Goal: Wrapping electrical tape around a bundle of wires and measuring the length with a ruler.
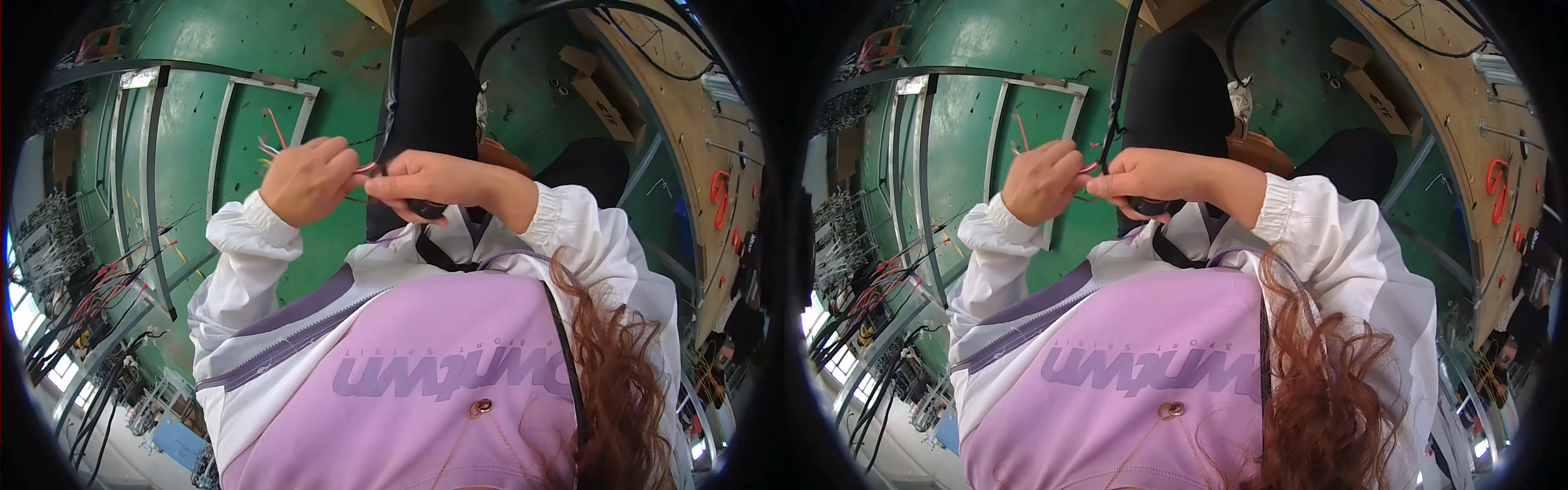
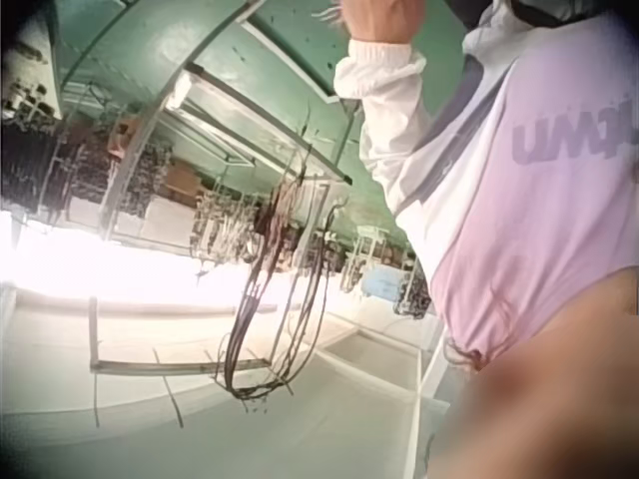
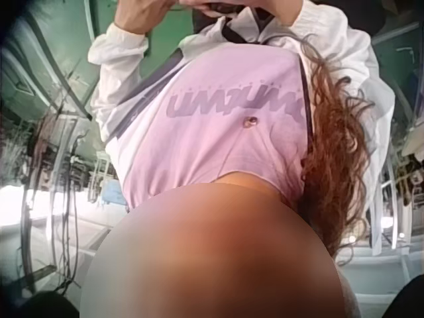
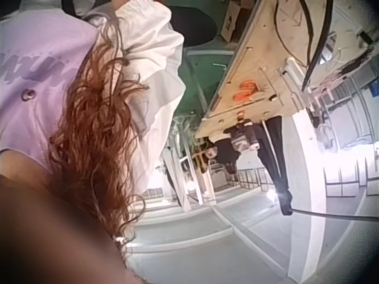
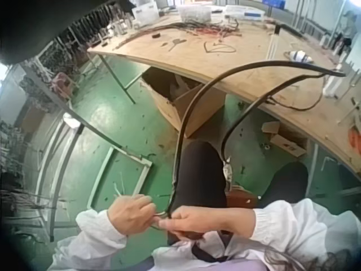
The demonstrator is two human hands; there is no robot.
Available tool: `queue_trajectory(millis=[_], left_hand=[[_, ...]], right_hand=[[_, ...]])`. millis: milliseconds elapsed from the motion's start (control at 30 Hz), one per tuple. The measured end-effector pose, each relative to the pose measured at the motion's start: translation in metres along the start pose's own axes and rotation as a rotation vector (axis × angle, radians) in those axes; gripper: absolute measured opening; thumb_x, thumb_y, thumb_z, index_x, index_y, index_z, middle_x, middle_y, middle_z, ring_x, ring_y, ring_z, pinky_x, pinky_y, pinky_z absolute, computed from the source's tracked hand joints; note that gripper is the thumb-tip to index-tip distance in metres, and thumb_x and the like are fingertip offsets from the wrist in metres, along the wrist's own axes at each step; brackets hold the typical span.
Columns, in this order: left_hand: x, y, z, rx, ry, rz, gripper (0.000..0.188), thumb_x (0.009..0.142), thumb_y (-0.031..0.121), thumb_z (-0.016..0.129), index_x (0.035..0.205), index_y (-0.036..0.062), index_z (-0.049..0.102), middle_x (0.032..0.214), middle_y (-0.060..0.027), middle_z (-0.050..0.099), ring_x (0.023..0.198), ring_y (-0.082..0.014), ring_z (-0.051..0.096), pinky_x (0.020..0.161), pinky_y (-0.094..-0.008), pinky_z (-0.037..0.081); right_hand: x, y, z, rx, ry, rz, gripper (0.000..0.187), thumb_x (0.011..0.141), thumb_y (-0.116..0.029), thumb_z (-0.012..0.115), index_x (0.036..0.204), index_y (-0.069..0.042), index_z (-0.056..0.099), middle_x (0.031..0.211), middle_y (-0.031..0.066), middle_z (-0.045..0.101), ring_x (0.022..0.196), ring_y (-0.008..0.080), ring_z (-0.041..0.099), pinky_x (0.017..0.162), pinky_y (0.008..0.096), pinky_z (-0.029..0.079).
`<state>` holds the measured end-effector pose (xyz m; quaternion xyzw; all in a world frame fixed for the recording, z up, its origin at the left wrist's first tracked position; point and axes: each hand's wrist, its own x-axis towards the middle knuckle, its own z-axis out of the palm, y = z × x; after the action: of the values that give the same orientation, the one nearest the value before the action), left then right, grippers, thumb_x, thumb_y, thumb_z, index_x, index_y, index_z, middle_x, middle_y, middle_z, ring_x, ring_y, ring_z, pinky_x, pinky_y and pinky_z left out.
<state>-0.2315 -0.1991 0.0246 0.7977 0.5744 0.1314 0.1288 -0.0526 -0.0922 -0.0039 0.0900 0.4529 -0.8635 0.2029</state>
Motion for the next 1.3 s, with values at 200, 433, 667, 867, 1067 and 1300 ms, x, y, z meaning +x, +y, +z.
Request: queue_trajectory(millis=[200,433,667,867,1067,1300], left_hand=[[0.010,-0.019,-0.004,0.093,0.114,0.220,0.034,0.076,0.035,0.057,0.066,0.0063,0.041,0.059,-0.0058,0.043,0.052,-0.0229,0.049,0.042,-0.0345,0.038],[0.001,-0.030,0.029,-0.089,0.056,-0.025,0.028,0.081,0.027,0.056,0.074,0.0035,0.043,0.067,-0.0098,0.048,0.061,-0.0284,0.053,0.051,-0.0360,0.041],[-0.013,0.036,0.030,-0.147,0.391,-0.420,0.017,0.076,0.008,0.058,0.089,0.0012,0.050,0.090,-0.0153,0.051,0.082,-0.0318,0.051,0.070,-0.0366,0.042],[0.007,0.043,0.083,-1.566,0.307,-0.859,0.023,0.091,0.018,0.046,0.095,-0.0020,0.056,0.075,-0.0024,0.054,0.071,-0.0098,0.052,0.065,-0.0210,0.040],[0.017,0.054,0.084,-1.677,0.150,-0.817,0.018,0.085,0.015,0.052,0.092,-0.0011,0.058,0.068,0.0018,0.050,0.060,-0.0062,0.044,0.058,-0.0189,0.035],[0.026,0.066,0.086,-0.976,0.245,-0.895,0.018,0.075,0.015,0.065,0.084,0.0001,0.061,0.061,-0.0003,0.050,0.057,-0.0085,0.045,0.054,-0.0232,0.039]], right_hand=[[-0.014,-0.011,0.008,-0.103,0.024,-0.045,0.042,0.089,-0.036,0.047,0.059,-0.006,0.045,0.050,0.0001,0.046,0.037,0.0068,0.042,0.033,0.0212,0.034],[-0.027,-0.012,0.014,-0.072,0.157,-0.070,0.033,0.090,-0.025,0.045,0.063,-0.006,0.048,0.051,-0.0005,0.049,0.042,0.0047,0.042,0.036,0.0190,0.033],[0.011,0.028,-0.009,-0.253,0.532,-0.032,0.039,0.092,-0.030,0.041,0.063,-0.005,0.048,0.051,0.0013,0.048,0.037,0.0082,0.044,0.032,0.0215,0.037],[0.013,0.043,0.000,-0.281,0.790,-0.354,0.042,0.094,-0.034,0.033,0.077,-0.001,0.050,0.051,0.0069,0.050,0.041,0.0148,0.050,0.040,0.0262,0.040],[-0.009,0.058,-0.022,-0.494,1.091,-0.685,0.036,0.095,-0.036,0.028,0.091,-0.004,0.044,0.063,0.0019,0.041,0.051,0.0085,0.040,0.047,0.0229,0.036],[-0.012,0.066,-0.020,-0.651,1.080,-0.607,0.032,0.094,-0.034,0.033,0.094,-0.003,0.043,0.062,0.0052,0.046,0.053,0.0178,0.047,0.055,0.0303,0.038]])
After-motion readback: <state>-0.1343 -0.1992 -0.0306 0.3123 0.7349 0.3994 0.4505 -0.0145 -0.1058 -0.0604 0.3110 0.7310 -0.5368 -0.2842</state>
